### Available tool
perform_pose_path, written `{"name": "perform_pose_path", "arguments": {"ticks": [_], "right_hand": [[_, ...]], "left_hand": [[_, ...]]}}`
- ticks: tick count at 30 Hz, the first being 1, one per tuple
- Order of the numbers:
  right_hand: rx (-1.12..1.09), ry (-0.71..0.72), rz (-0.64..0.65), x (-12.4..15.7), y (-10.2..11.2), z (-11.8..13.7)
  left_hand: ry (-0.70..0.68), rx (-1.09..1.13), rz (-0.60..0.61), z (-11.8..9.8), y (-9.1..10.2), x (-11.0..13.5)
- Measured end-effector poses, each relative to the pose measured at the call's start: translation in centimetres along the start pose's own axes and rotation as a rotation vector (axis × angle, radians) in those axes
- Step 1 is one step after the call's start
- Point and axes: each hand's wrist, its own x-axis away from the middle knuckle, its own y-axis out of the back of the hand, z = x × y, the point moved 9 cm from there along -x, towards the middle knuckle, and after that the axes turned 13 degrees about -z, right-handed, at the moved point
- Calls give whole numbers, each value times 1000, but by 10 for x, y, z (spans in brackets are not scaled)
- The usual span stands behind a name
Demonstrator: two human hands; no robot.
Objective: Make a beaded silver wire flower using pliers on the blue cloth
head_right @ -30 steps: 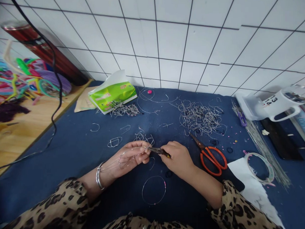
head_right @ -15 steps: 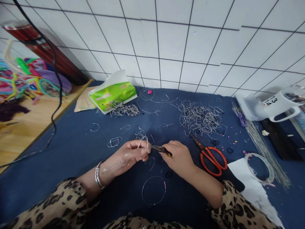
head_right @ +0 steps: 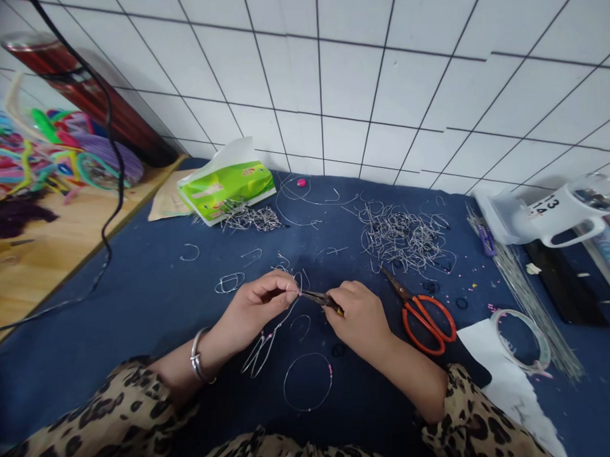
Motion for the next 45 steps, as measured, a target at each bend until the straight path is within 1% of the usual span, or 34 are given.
{"name": "perform_pose_path", "arguments": {"ticks": [3,7,10,14,20,23,26,30,35,39,41,43,45], "right_hand": [[1,7,-20,-1,2,0],[-7,-13,-76,-4,8,-5],[-17,-3,-91,-6,9,-5],[67,105,-96,-6,9,1],[270,286,-73,-3,7,11],[302,307,-65,-2,7,12],[278,298,-49,-2,7,12],[222,266,-34,-2,6,12],[100,145,-49,-4,6,3],[47,75,-18,-6,3,-5],[31,49,4,-6,1,-7],[25,29,22,-6,0,-9],[22,20,29,-6,0,-9]], "left_hand": [[-69,-86,-26,-4,4,-1],[-124,-148,-51,-7,6,-2],[-167,-198,-65,-9,6,-2],[-248,-266,-71,-11,6,-1],[-350,-414,-18,-10,-1,4],[-390,-436,15,-11,-5,8],[-407,-442,38,-11,-7,9],[-402,-439,50,-12,-9,8],[-392,-384,27,-14,-7,6],[-356,-323,-12,-12,-2,5],[-277,-282,-41,-7,1,4],[-143,-192,-64,2,4,2],[10,-32,-63,11,4,1]]}}
